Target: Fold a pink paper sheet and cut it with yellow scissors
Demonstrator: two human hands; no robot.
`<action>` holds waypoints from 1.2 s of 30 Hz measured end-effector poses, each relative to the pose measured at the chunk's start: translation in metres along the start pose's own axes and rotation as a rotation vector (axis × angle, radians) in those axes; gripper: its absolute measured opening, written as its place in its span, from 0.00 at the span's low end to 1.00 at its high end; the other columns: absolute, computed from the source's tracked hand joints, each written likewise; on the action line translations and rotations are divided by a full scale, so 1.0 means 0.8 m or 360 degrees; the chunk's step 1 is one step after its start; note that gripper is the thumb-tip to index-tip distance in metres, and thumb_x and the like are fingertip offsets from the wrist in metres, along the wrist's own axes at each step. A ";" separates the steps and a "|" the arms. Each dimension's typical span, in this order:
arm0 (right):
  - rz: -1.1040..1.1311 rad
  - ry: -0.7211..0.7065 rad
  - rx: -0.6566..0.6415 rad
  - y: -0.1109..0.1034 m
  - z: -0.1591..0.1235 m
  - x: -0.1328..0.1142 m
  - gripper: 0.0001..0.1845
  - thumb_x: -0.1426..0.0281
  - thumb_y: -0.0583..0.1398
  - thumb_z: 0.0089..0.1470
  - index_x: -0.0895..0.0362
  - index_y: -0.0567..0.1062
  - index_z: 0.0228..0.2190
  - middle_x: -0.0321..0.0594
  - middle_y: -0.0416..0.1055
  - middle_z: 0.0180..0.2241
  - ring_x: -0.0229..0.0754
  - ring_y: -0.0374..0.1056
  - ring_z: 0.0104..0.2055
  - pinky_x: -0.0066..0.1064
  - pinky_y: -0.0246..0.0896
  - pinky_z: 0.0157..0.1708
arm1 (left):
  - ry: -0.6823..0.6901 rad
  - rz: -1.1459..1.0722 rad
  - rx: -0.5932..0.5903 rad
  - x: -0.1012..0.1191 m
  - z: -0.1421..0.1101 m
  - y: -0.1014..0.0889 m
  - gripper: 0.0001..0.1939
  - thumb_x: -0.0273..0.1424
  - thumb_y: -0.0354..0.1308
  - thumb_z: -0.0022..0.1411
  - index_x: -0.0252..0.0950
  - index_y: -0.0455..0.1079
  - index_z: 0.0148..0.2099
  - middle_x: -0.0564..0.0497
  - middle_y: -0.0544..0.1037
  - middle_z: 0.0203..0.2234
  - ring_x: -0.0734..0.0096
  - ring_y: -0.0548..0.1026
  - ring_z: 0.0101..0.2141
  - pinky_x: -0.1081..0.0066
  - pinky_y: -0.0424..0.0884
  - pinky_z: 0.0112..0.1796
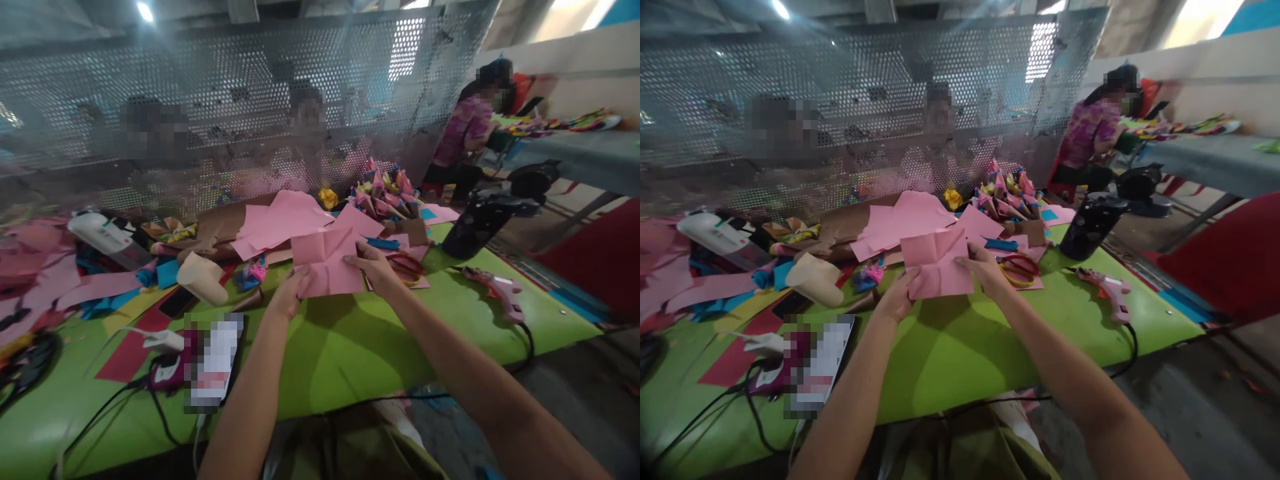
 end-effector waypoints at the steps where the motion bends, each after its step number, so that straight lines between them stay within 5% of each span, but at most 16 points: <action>1: 0.0010 0.0012 0.0001 -0.001 0.000 0.002 0.17 0.67 0.70 0.35 0.54 0.76 0.31 0.35 0.76 0.32 0.41 0.70 0.31 0.30 0.64 0.31 | -0.0025 0.0001 -0.0048 -0.001 -0.001 0.004 0.14 0.32 0.69 0.47 0.33 0.74 0.37 0.46 0.82 0.33 0.62 0.79 0.42 0.65 0.74 0.47; 9: 0.0110 0.0103 0.0074 -0.005 0.001 0.008 0.19 0.64 0.71 0.33 0.53 0.76 0.31 0.35 0.76 0.29 0.42 0.71 0.29 0.31 0.64 0.29 | -0.0082 0.0137 -0.0346 -0.011 -0.010 0.012 0.25 0.41 0.67 0.52 0.32 0.73 0.49 0.40 0.79 0.46 0.55 0.73 0.53 0.58 0.65 0.57; 14: 0.0105 0.0006 0.0264 -0.019 0.005 0.009 0.18 0.67 0.72 0.31 0.53 0.75 0.29 0.31 0.74 0.26 0.36 0.66 0.26 0.28 0.62 0.28 | -0.0231 -0.0018 -0.0578 -0.017 -0.017 0.029 0.35 0.57 0.52 0.58 0.33 0.72 0.53 0.39 0.78 0.49 0.48 0.70 0.55 0.52 0.65 0.56; 21: 0.0070 -0.0085 0.0163 -0.009 0.002 0.006 0.16 0.65 0.71 0.33 0.52 0.76 0.29 0.33 0.77 0.31 0.41 0.69 0.32 0.30 0.63 0.32 | -0.0066 0.0151 -0.0390 -0.015 -0.007 0.015 0.21 0.42 0.62 0.57 0.38 0.74 0.50 0.45 0.78 0.48 0.58 0.72 0.52 0.61 0.72 0.49; 28: 0.0078 -0.0022 0.0172 -0.012 0.003 0.009 0.15 0.61 0.69 0.37 0.51 0.76 0.30 0.34 0.76 0.30 0.44 0.70 0.35 0.32 0.63 0.32 | 0.0000 0.0447 -0.0522 -0.012 -0.013 0.026 0.24 0.31 0.71 0.45 0.35 0.76 0.47 0.44 0.80 0.41 0.61 0.77 0.41 0.66 0.73 0.40; 32: 0.0069 0.0000 0.0161 -0.010 0.004 0.009 0.23 0.51 0.63 0.45 0.49 0.74 0.41 0.38 0.75 0.42 0.48 0.69 0.48 0.35 0.65 0.40 | 0.0076 0.0503 -0.0448 -0.009 -0.009 0.027 0.26 0.31 0.73 0.42 0.33 0.76 0.47 0.45 0.81 0.36 0.63 0.77 0.38 0.68 0.72 0.40; 36: -0.0171 -0.0186 0.0291 -0.016 -0.004 -0.008 0.34 0.57 0.67 0.42 0.45 0.67 0.52 0.38 0.67 0.54 0.46 0.63 0.55 0.35 0.62 0.49 | 0.0131 0.0481 -0.0231 -0.005 -0.005 0.016 0.26 0.35 0.72 0.44 0.35 0.75 0.47 0.45 0.81 0.40 0.65 0.76 0.38 0.67 0.72 0.40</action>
Point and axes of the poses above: each hand's wrist, its own z-axis towards the middle knuckle, its own y-axis out of the palm, x = y × z, the point moved 8 cm from there along z, towards the middle knuckle
